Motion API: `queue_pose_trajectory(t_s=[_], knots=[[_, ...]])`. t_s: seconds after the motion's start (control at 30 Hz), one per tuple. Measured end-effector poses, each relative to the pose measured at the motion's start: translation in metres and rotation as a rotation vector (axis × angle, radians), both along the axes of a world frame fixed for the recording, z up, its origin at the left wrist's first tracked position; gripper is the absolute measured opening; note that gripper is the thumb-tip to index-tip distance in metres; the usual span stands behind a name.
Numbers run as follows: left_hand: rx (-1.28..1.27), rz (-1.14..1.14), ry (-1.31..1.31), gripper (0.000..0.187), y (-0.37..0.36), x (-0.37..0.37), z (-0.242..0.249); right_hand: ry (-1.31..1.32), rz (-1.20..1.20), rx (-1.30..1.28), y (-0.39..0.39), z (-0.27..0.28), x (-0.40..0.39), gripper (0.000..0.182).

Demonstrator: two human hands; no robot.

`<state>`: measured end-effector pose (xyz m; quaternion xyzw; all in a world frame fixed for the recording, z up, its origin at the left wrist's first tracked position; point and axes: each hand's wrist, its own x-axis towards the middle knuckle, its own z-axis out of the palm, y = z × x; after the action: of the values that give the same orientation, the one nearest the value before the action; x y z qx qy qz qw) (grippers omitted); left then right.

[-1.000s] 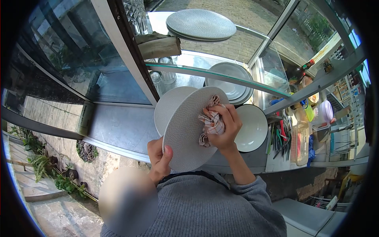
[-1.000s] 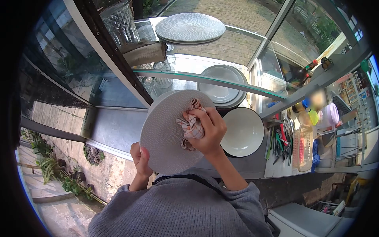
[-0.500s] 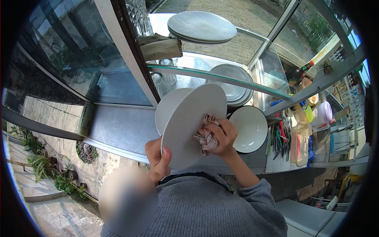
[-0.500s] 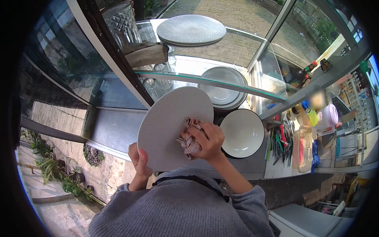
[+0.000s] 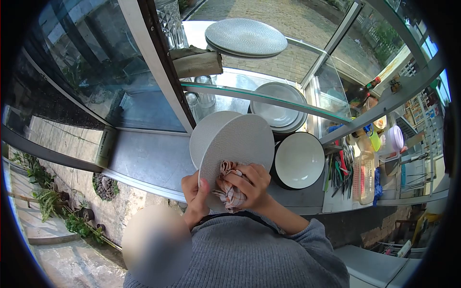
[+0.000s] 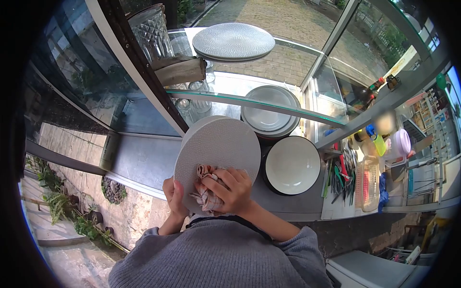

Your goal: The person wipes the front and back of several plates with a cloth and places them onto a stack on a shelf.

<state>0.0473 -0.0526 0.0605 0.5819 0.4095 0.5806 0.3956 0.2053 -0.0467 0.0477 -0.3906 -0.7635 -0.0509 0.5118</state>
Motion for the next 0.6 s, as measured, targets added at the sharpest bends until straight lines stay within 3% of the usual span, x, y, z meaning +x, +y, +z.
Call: queue_pose_trajectory(t_s=[0.13, 0.33, 0.47, 0.6], knots=[[0.057, 0.098, -0.005, 0.053, 0.001, -0.008, -0.002, -0.033, -0.083, -0.105, 0.016, -0.015, 0.032, 0.044], [0.104, -0.033, 0.082, 0.053, -0.007, -0.005, 0.007, 0.185, -0.246, -0.078, 0.051, 0.018, 0.046, 0.045], [0.056, -0.149, 0.085, 0.054, -0.006, 0.004, 0.009, 0.214, -0.145, 0.009, 0.04, 0.036, 0.023, 0.043], [0.026, -0.125, 0.057, 0.055, -0.003, 0.002, 0.006, 0.073, -0.077, 0.001, 0.001, 0.022, -0.004, 0.04]])
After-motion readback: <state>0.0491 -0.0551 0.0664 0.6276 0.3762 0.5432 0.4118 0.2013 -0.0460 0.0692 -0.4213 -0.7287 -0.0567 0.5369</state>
